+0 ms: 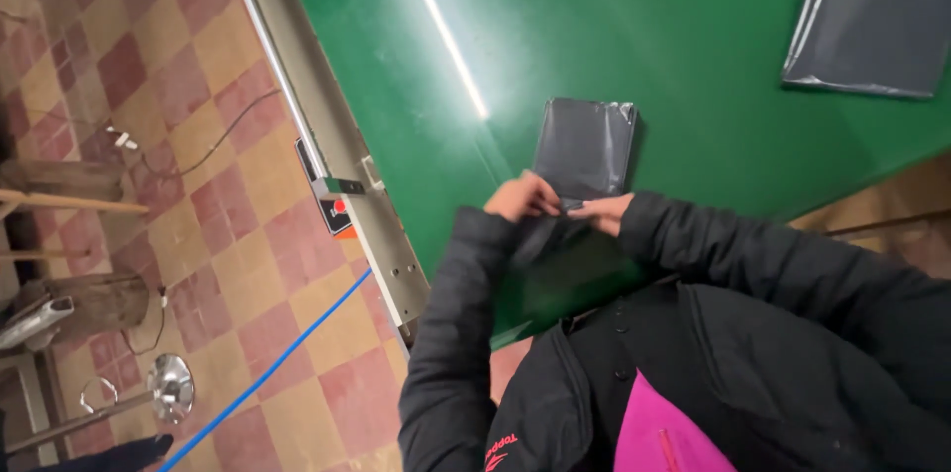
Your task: Folding grey plastic bags from a conveyor belt and placing them into a collection crate.
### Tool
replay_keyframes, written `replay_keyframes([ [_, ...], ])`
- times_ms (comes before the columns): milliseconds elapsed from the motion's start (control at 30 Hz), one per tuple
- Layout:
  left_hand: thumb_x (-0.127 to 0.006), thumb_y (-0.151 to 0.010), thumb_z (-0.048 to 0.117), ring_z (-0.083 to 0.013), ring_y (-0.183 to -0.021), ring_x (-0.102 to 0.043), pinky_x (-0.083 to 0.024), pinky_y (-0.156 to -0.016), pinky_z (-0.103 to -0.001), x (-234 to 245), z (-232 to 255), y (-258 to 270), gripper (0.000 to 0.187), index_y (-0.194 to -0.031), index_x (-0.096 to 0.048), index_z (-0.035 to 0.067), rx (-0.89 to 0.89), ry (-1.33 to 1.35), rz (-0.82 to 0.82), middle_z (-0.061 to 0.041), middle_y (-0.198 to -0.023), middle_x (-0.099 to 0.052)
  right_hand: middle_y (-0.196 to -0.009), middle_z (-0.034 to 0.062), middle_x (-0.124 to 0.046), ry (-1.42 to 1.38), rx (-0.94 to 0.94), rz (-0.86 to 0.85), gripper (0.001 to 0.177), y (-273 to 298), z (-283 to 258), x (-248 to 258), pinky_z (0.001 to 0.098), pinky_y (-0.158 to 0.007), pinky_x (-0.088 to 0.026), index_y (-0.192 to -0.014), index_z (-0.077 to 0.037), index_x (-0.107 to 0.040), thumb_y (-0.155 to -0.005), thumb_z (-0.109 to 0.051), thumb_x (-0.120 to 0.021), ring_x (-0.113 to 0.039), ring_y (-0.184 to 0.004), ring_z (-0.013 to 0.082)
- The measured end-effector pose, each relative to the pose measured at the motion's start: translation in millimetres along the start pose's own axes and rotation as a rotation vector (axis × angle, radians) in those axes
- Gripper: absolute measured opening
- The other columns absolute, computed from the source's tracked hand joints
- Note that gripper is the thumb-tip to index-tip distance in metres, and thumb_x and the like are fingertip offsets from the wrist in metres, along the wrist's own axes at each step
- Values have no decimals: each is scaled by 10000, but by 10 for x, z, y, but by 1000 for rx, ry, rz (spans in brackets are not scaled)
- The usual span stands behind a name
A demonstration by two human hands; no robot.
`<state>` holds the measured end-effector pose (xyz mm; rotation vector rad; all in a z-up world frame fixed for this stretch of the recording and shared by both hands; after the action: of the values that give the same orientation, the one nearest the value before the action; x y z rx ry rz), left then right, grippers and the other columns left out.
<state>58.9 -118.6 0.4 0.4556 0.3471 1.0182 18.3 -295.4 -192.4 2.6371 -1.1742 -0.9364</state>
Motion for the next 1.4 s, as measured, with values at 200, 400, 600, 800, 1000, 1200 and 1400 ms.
replay_keyframes([
  [200,-626,-982,412,-248,-706,-608,-509,-667,-412,411,311,-194,434,-932,-620,-20,60,-284,505,-146,-794,-659,-1019,192,-615,-68,-26,501,449,255,-525,354,476,-757,-342,-1587,-98,-541,-1147,-138,-462,-394,-869,335],
  [400,-766,-841,365,-418,-804,-580,-472,-693,-496,-44,765,-169,375,-885,-580,43,-496,-1175,833,-184,-890,-628,-1057,123,-646,1434,391,548,288,605,-1279,-109,360,-809,-548,-1177,-108,-619,-894,-132,-659,-616,-946,266],
  [600,-696,-999,142,-376,-816,-596,-520,-763,-421,-861,1500,82,164,-1069,-590,39,-911,-721,548,-184,-934,-589,-1261,154,-587,361,747,970,519,1240,-1698,463,396,-1009,-499,-1484,-34,-379,-1034,-136,-618,-594,-1119,244],
  [800,-631,-1019,268,-438,-1009,-673,-549,-867,-458,-1823,2039,-1102,441,-1350,-492,14,-726,-575,659,-259,-1146,-670,-1325,216,-623,485,873,1090,637,2509,-3352,774,367,-1049,-521,-1629,-36,-244,-1086,-96,-571,-647,-1172,291],
  [1000,-566,-1034,308,-470,-1022,-653,-531,-861,-511,-2521,1870,-2319,463,-1373,-483,3,-523,-679,659,-273,-1193,-664,-1139,278,-703,966,576,1349,648,2689,-3413,2099,472,-843,-572,-1612,-21,-273,-1082,-139,-626,-703,-971,437],
  [1200,-660,-929,309,-465,-999,-598,-506,-838,-521,-2635,1760,-2592,555,-1321,-490,-43,-556,-1035,816,-259,-1161,-598,-1233,230,-638,1323,104,1256,718,2296,-3181,2399,551,-770,-515,-1558,-17,-357,-937,-209,-662,-660,-972,422],
  [1400,-736,-870,302,-452,-1072,-561,-480,-875,-548,-2266,1519,-2957,443,-1150,-579,-2,-407,-1064,790,-232,-1130,-620,-1182,147,-599,1513,326,1408,794,2399,-3466,2257,489,-919,-427,-1473,-21,-470,-778,-268,-762,-543,-1119,342],
])
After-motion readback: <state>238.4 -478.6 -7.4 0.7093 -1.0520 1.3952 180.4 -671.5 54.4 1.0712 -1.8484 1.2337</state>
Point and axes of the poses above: each hand's wrist, its own y-axis away from the middle knuckle, its own x-axis out of the back of the hand, z = x × y, the point moved 7 cm from there along -y, towards the middle knuckle
